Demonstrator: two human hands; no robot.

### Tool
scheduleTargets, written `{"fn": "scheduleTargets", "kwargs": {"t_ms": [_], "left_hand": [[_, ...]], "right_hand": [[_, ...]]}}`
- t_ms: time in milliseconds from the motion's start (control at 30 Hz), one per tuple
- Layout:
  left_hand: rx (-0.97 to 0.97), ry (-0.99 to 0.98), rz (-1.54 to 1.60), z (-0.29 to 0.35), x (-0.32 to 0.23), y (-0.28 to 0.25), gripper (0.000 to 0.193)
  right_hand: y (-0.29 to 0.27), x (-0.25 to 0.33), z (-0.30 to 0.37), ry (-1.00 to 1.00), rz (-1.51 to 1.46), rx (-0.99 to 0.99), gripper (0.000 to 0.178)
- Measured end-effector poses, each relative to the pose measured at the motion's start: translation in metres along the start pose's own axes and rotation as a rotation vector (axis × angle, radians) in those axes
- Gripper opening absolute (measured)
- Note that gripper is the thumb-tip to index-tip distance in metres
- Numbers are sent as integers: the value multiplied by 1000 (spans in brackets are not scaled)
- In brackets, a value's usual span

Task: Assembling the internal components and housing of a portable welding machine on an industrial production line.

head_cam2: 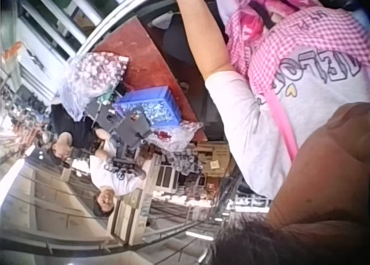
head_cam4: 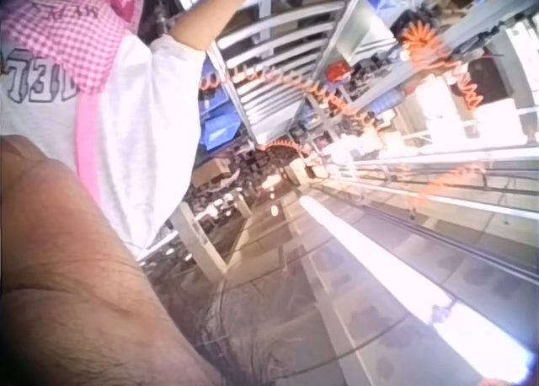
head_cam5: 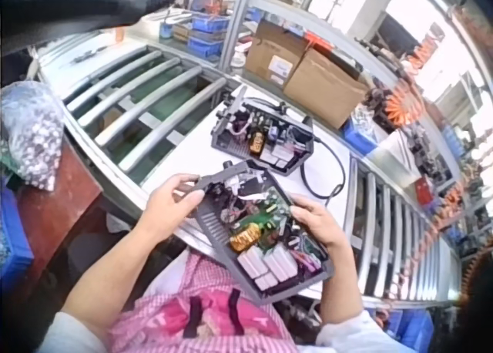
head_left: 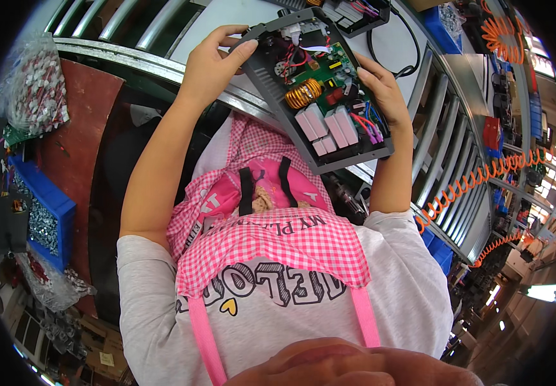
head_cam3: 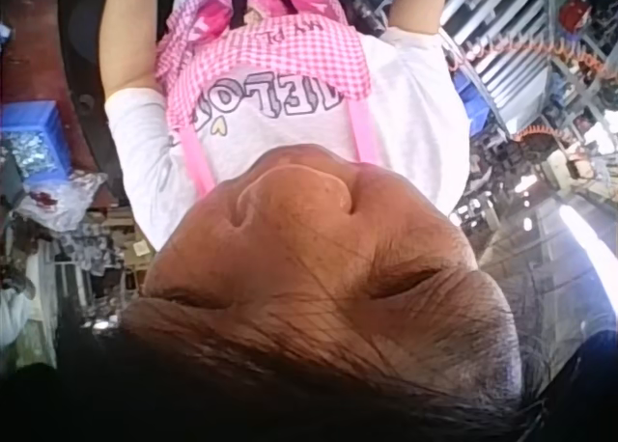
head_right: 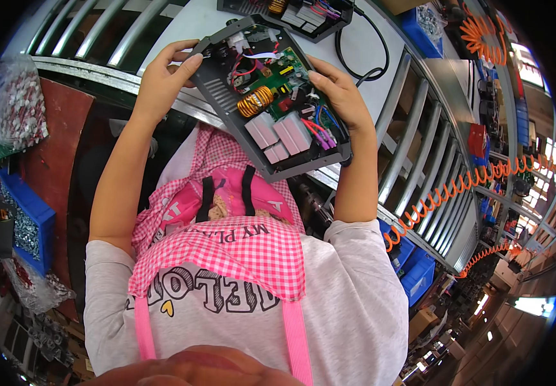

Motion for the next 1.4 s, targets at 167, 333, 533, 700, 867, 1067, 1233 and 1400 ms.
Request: {"fn": "scheduleTargets", "kwargs": {"t_ms": [167,333,533,700,867,1067,1233,1400], "left_hand": [[12,30,56,-3,9,-1,47],[0,61,81,-3,8,-2,46],[3,70,48,-4,9,-2,46],[-3,63,11,-4,7,-3,46],[-4,75,5,-6,11,-5,49],[0,64,-29,-6,11,-5,44],[-2,71,-57,-5,12,-6,45],[-6,66,-89,-5,12,-8,44]], "right_hand": [[-7,-7,-2,-35,-4,13,51],[-5,-7,-1,-7,-88,-31,51],[-7,-10,-3,2,-116,-64,52],[-7,-10,-4,2,-113,-64,52],[-4,-6,-3,-13,-117,-66,52],[-5,-8,-4,-30,-93,-62,54],[-6,-10,-6,-51,-69,-55,54],[-6,-11,-6,-36,-35,-55,54]]}}
Point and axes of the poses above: each hand's wrist, its own z-axis away from the middle knuckle, its own y-axis out of the palm, x = y × z, the point moved 1 cm from there along -z, towards the middle knuckle, and after that the axes turned 13 degrees about x, right-handed, at the moved point
